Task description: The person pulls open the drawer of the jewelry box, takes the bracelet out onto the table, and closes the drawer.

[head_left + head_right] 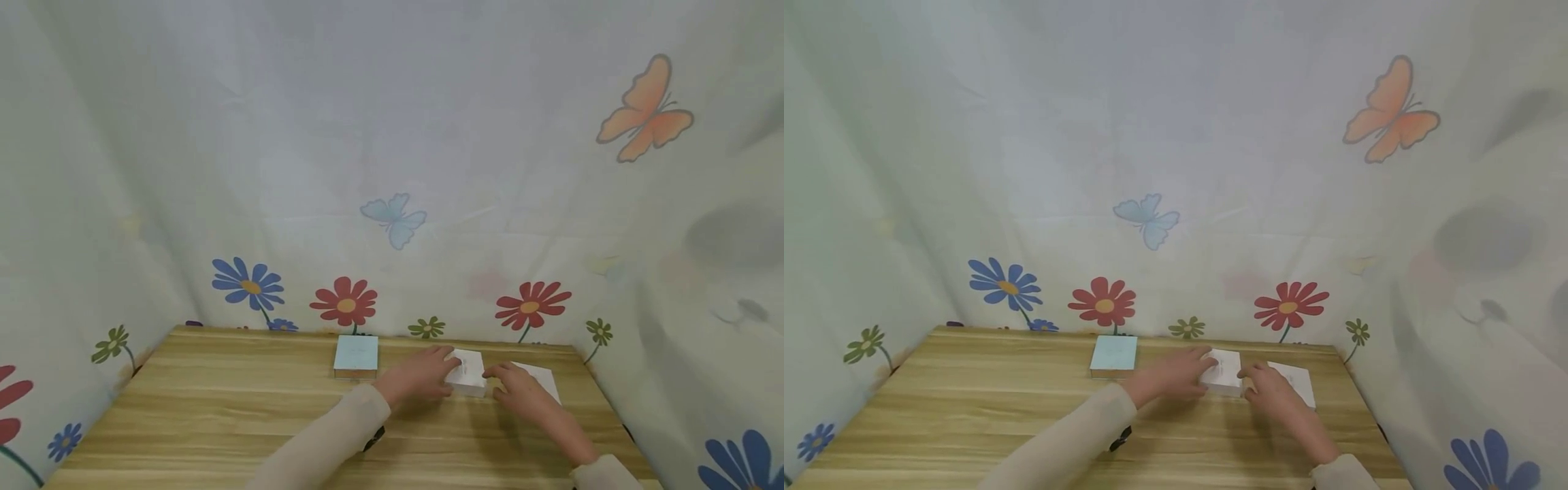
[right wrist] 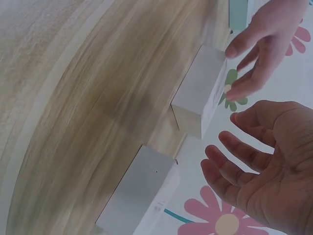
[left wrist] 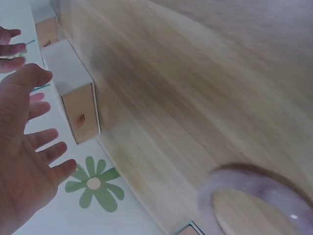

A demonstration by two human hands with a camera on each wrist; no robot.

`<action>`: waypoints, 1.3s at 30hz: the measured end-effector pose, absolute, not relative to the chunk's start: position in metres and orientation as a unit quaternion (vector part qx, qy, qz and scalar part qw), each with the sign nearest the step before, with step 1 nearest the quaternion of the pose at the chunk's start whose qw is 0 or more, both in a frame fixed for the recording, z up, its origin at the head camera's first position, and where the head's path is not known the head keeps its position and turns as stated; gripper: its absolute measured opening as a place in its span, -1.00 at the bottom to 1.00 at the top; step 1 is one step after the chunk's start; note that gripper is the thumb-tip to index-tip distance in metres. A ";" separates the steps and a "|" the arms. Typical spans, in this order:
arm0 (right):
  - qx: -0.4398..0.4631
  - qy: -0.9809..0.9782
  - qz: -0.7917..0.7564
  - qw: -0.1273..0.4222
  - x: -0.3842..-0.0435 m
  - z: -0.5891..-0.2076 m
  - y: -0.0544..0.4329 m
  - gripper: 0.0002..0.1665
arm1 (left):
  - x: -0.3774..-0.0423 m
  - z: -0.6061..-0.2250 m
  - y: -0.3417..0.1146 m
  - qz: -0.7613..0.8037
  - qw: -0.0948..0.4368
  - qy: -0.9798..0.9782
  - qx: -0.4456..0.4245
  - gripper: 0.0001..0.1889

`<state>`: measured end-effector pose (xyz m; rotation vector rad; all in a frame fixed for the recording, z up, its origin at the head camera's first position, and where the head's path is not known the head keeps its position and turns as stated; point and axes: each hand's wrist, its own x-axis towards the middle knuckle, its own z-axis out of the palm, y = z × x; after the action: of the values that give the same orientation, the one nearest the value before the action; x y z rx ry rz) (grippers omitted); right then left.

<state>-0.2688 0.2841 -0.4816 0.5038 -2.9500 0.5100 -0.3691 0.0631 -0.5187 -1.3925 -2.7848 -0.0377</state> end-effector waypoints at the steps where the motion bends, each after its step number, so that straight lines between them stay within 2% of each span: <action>1: 0.168 -0.970 0.165 0.055 -0.269 -0.482 0.285 -0.68 | -0.370 -0.518 0.066 -0.010 0.011 -0.895 -0.445 -0.40; 14: 0.190 -0.968 0.157 0.053 -0.271 -0.490 0.287 -0.69 | -0.376 -0.512 0.095 0.030 0.060 -0.875 -0.480 -0.44; 21: 0.191 -0.969 0.149 0.055 -0.270 -0.494 0.288 -0.70 | -0.376 -0.512 0.101 0.041 0.049 -0.861 -0.505 -0.51; 28: 0.203 -0.967 0.146 0.059 -0.270 -0.500 0.286 -0.72 | -0.383 -0.524 0.104 0.037 0.021 -0.869 -0.493 -0.52; 39: 0.175 -0.971 0.154 0.042 -0.273 -0.499 0.275 -0.71 | -0.383 -0.518 0.101 0.024 0.016 -0.876 -0.482 -0.55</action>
<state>-0.2731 0.2747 -0.4994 0.5367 -2.9728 0.4715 -0.3829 0.1009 -0.5177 -1.4971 -2.7234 0.0751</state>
